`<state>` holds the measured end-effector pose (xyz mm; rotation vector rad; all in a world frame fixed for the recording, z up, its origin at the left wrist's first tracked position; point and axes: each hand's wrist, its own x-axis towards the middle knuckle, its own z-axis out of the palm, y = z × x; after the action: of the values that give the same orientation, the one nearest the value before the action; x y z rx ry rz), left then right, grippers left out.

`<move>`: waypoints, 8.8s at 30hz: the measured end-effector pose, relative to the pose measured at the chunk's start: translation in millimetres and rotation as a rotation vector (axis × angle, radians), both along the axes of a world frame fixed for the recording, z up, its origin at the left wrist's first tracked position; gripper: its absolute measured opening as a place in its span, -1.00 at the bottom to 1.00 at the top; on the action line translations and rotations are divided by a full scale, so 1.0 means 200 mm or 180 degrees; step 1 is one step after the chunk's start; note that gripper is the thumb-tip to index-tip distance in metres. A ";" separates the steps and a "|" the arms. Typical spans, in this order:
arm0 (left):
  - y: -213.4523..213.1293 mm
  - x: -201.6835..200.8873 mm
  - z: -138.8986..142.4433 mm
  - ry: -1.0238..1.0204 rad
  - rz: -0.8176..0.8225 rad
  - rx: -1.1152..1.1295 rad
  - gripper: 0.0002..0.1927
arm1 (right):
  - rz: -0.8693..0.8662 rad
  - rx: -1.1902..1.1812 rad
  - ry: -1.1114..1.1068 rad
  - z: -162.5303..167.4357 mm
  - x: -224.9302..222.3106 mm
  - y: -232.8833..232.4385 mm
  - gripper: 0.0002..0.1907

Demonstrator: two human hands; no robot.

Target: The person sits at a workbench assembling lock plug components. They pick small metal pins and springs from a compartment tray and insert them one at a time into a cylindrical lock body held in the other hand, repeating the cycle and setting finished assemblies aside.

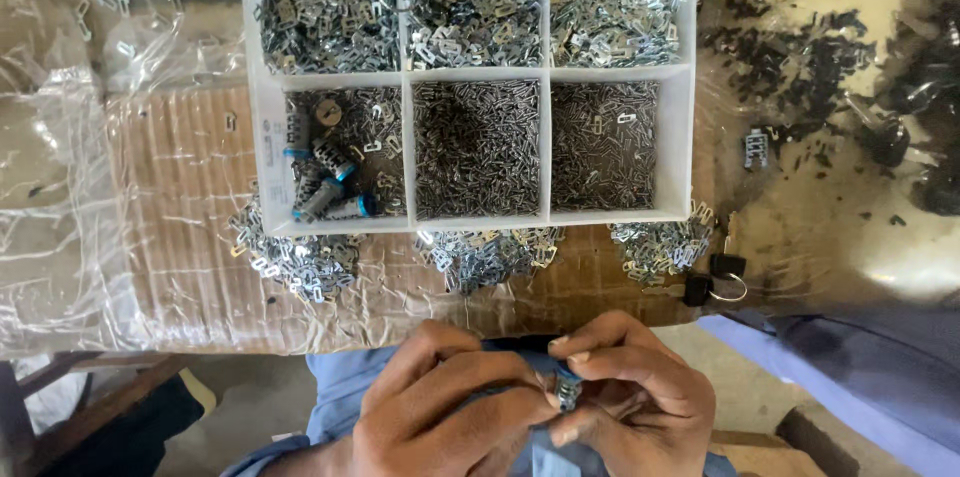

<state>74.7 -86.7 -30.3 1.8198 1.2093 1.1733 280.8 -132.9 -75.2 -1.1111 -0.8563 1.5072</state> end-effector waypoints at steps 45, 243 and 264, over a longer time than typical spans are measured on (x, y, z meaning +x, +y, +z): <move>-0.04 -0.06 -0.08 0.0349 -0.0868 0.0258 -0.76 | -0.0075 -0.0114 -0.0603 -0.05 0.03 -0.02 -0.71; 0.53 -0.12 0.06 0.0655 0.0465 -0.0005 -0.86 | 0.1000 0.1425 -0.1278 0.24 -0.11 0.94 -0.70; 0.53 -0.13 0.07 0.0298 0.0434 -0.0211 -0.83 | 0.1079 0.1819 -0.1760 0.28 -0.15 0.99 -0.81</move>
<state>48.4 20.0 -15.3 1.7835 1.4284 1.1181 251.8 65.7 -20.0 -0.9796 -1.8018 1.0933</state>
